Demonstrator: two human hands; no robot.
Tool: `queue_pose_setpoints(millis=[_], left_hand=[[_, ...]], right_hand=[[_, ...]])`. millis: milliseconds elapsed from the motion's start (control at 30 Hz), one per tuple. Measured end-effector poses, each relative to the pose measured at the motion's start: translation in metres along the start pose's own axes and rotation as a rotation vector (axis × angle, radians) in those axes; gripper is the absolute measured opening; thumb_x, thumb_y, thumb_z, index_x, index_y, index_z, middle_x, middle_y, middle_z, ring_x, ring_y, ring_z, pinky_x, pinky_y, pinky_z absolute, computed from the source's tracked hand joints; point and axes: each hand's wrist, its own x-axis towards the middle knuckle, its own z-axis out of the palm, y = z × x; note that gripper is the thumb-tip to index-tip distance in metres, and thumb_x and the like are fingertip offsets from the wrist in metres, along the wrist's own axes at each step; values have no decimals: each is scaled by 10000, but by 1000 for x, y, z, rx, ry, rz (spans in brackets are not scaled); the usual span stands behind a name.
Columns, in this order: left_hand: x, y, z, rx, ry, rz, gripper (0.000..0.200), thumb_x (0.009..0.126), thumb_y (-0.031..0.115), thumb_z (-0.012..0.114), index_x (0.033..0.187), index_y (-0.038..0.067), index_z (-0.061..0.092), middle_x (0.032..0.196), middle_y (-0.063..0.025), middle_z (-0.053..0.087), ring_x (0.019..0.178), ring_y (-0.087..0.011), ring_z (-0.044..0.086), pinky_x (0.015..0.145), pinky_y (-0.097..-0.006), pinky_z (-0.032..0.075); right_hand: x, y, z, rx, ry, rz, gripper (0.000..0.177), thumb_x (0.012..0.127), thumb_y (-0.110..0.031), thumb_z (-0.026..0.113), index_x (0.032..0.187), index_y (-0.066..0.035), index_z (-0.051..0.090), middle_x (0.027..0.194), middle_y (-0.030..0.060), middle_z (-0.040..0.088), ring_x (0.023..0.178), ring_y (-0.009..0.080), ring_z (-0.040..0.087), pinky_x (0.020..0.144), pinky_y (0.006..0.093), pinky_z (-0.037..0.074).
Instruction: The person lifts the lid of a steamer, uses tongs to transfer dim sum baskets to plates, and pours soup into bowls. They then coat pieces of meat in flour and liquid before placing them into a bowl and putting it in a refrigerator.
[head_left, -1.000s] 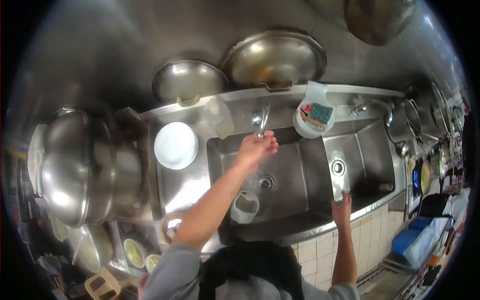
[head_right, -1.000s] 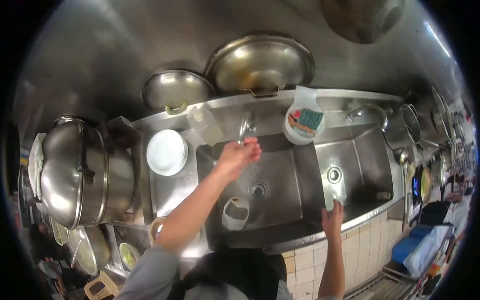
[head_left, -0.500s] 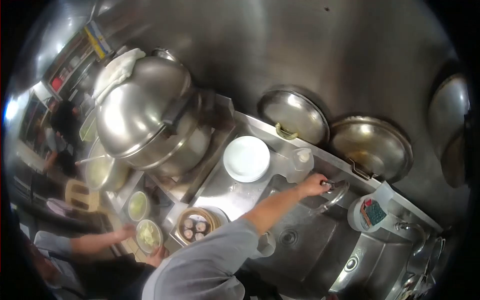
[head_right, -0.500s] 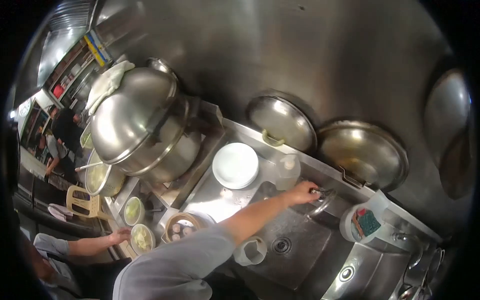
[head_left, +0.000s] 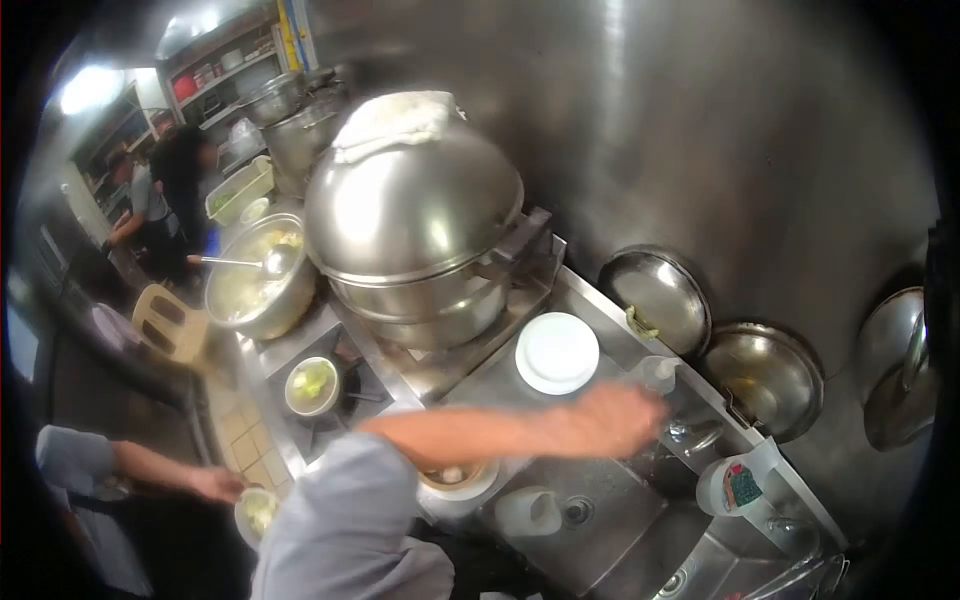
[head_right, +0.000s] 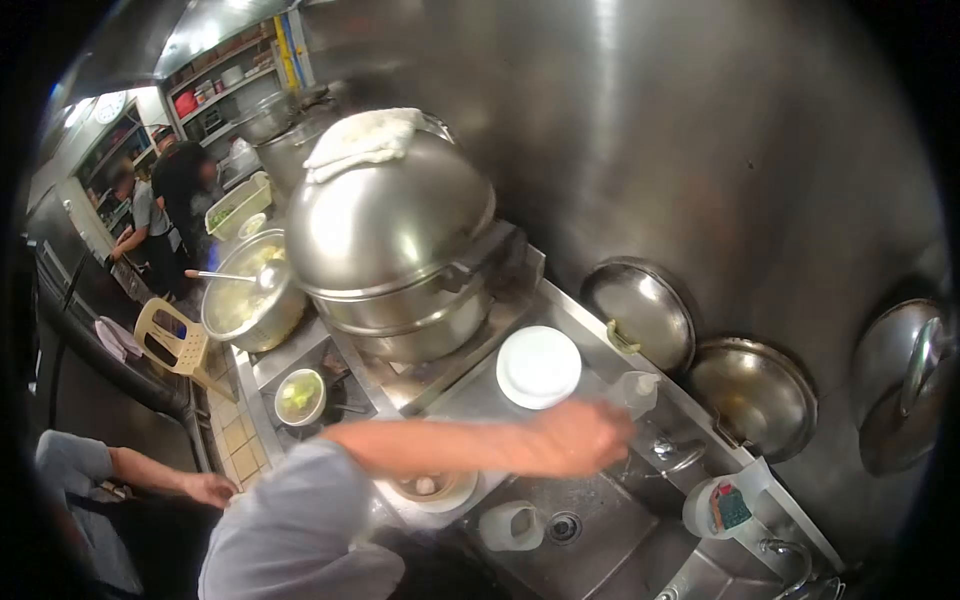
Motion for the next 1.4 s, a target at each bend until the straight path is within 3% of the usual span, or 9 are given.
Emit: queue_pose_setpoints(millis=[200,233,333,667,767,933,1000,1167,1400], left_hand=[[-43,-100,-283,567,715,-264,403,861,198,696,1240,65,651,1197,-164,677,1093,-359,648,949,-466,529],[-53,-126,-323,763,672,-379,471,868,254,702,1292,62,626,1281,-179,644,1167,-359,623,998,-451,507],[-76,-207,-403,812,499,-697,522,803,352,724,1228,55,662,1204,-178,677,1154,-355,640,966,-452,530],[-77,-230,-438,434,110,-804,646,648,361,780,1239,110,707,1226,-152,692,1095,-314,671,909,-401,546],[-93,-217,-442,427,260,-724,540,645,314,779,1103,29,747,1116,-207,713,1036,-320,685,847,-422,549],[-180,-208,-511,269,686,-512,422,754,332,771,1038,20,753,768,-108,706,771,-182,686,701,-343,545],[-232,-86,-508,295,768,-672,325,872,161,692,1128,-37,666,977,-163,698,894,-208,684,760,-272,577],[-404,-144,-593,477,987,-487,556,974,472,611,1328,44,618,1074,-56,681,988,-119,629,830,-274,505],[-591,-111,-544,713,889,-931,546,883,340,654,1309,0,625,1218,-160,677,1104,-239,645,946,-372,502]], right_hand=[[5,-41,43,756,-48,62,333,1000,-96,587,1296,55,565,1145,180,623,929,276,633,752,399,514],[7,-60,47,1245,-218,156,394,998,-111,592,1356,45,538,1174,174,617,949,261,627,763,381,516],[4,-113,62,937,-30,284,405,982,-121,617,1349,36,547,1144,141,616,942,217,602,748,336,510],[-1,-243,86,1089,-339,83,302,963,-114,639,1238,9,619,990,95,663,759,202,623,684,322,533],[7,-261,117,863,-282,326,470,987,-201,577,1417,-35,484,760,18,530,513,130,492,421,288,379],[47,-319,143,609,-678,110,458,1033,-195,511,1450,-19,442,851,-12,534,646,78,469,572,223,366],[53,-353,166,443,-771,-75,434,1043,-162,481,1446,-3,454,873,-7,557,692,72,483,626,214,377],[49,-440,243,47,-825,-960,427,990,-115,575,1390,6,491,959,146,632,838,279,629,715,382,484],[8,-534,367,-82,-1002,-1291,226,949,-148,602,1138,-28,571,961,164,646,862,402,648,709,512,513]])
